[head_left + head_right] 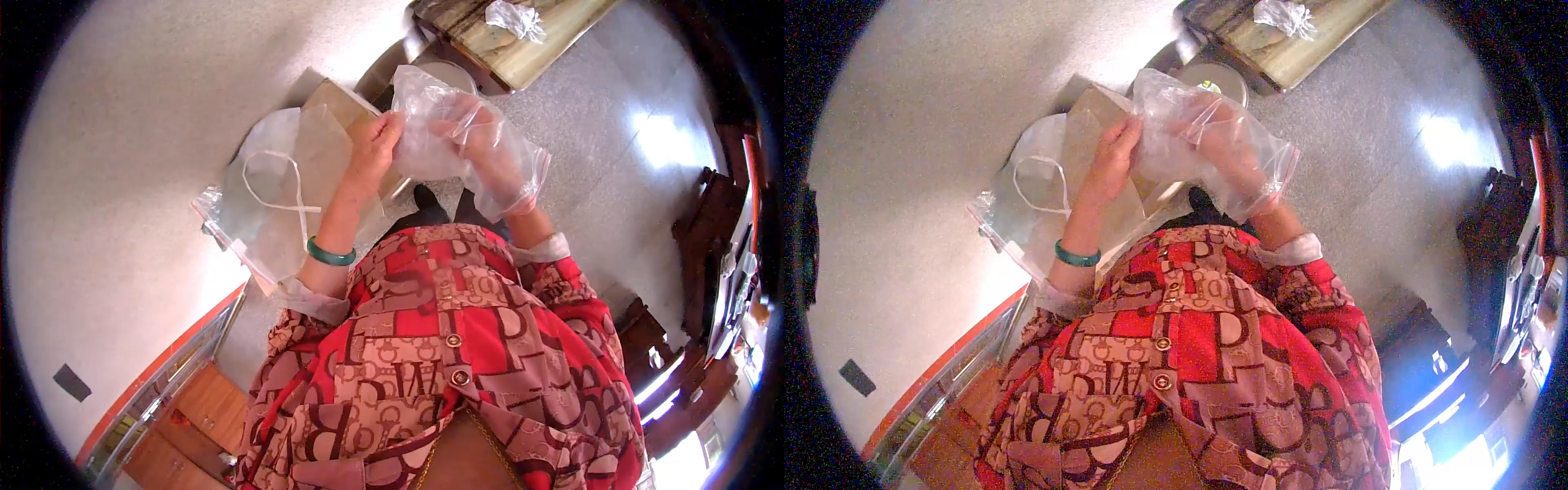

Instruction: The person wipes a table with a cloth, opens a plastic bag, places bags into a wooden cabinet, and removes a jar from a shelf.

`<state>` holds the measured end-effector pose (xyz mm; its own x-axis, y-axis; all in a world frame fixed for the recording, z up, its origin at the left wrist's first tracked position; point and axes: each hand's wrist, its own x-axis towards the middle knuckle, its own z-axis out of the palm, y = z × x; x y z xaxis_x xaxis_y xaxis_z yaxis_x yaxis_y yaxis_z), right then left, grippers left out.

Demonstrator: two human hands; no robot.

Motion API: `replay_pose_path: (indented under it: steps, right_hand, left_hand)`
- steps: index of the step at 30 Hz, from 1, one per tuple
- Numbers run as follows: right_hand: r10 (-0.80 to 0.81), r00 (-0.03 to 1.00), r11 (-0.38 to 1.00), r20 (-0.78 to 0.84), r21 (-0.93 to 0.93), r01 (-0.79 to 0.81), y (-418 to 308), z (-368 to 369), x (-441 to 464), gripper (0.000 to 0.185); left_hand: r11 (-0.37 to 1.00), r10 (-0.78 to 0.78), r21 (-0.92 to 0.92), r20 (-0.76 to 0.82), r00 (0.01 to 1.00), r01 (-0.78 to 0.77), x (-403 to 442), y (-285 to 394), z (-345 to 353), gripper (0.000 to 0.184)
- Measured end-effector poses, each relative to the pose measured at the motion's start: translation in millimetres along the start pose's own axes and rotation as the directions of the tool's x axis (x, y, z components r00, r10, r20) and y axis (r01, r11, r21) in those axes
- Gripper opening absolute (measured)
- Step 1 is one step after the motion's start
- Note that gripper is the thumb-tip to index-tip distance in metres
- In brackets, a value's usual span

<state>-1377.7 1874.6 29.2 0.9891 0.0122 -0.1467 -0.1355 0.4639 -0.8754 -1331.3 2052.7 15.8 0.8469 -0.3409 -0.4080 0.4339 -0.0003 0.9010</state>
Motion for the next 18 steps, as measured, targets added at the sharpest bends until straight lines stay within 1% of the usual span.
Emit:
replay_pose_path:
  steps: [2,3,4,5,6,7,8,9,10,11,13,14,16,17,18]
  right_hand:
    - [-0.024,1.0,0.999,0.015,0.036,0.023,5,0,5,0.04]
    - [0.018,1.0,0.991,-0.008,-0.13,-0.019,8,-2,10,0.041]
    - [0.055,0.998,0.954,-0.036,-0.291,-0.064,8,-2,12,0.042]
    - [0.054,0.998,0.955,-0.038,-0.291,-0.063,6,-2,11,0.042]
    - [0.049,0.999,0.978,0.011,-0.204,-0.046,-1,-1,8,0.041]
    - [0.041,0.997,0.993,0.059,-0.116,-0.034,-4,0,5,0.04]
    - [0.041,0.998,0.993,0.057,-0.116,-0.035,-4,0,1,0.04]
    - [0.008,1.0,0.991,0.013,-0.134,-0.006,-2,0,-4,0.043]
    - [-0.027,0.999,0.988,-0.029,-0.155,0.023,1,-2,-6,0.047]
    - [-0.027,0.999,0.988,-0.029,-0.155,0.022,3,-4,-6,0.047]
    - [-0.254,0.962,0.963,0.101,-0.068,0.262,9,-12,-3,0.033]
    - [-0.253,0.962,0.963,0.1,-0.069,0.261,10,-16,-1,0.033]
    - [-0.063,0.991,0.973,0.12,-0.214,0.088,9,-18,3,0.032]
    - [-0.062,0.991,0.973,0.12,-0.214,0.087,7,-17,1,0.032]
    - [-0.002,0.997,0.979,0.079,-0.202,0.018,-4,-7,-1,0.044]
  left_hand:
    - [1.0,0.007,-0.014,-0.005,1.0,-0.007,-9,10,12,0.03]
    - [1.0,0.006,-0.013,-0.004,1.0,-0.006,-10,9,13,0.03]
    - [0.999,0.035,-0.007,0.02,0.999,-0.035,-11,9,14,0.031]
    - [0.998,0.065,-0.002,0.045,0.997,-0.065,-12,8,15,0.032]
    - [0.998,0.065,-0.001,0.048,0.997,-0.065,-11,7,16,0.032]
    - [0.999,0.014,-0.045,0.014,1.0,-0.014,-11,6,17,0.033]
    - [0.995,-0.038,-0.091,-0.019,0.999,0.037,-10,5,17,0.033]
    - [0.995,-0.04,-0.091,-0.017,0.999,0.039,-10,4,17,0.033]
    - [0.992,0.004,-0.13,0.004,1.0,-0.003,-8,4,17,0.034]
    - [0.984,0.049,-0.17,0.024,0.999,-0.045,-6,4,17,0.034]
    - [0.984,0.048,-0.171,0.001,0.999,-0.047,-3,1,16,0.034]
    - [0.984,0.046,-0.172,-0.022,0.999,-0.049,-3,0,16,0.035]
    - [0.986,0.051,-0.16,-0.02,0.999,-0.053,-3,-1,16,0.035]
    - [0.987,0.056,-0.148,-0.018,0.998,-0.058,-3,-1,16,0.035]
    - [0.987,0.055,-0.149,-0.019,0.998,-0.057,-3,-1,17,0.035]
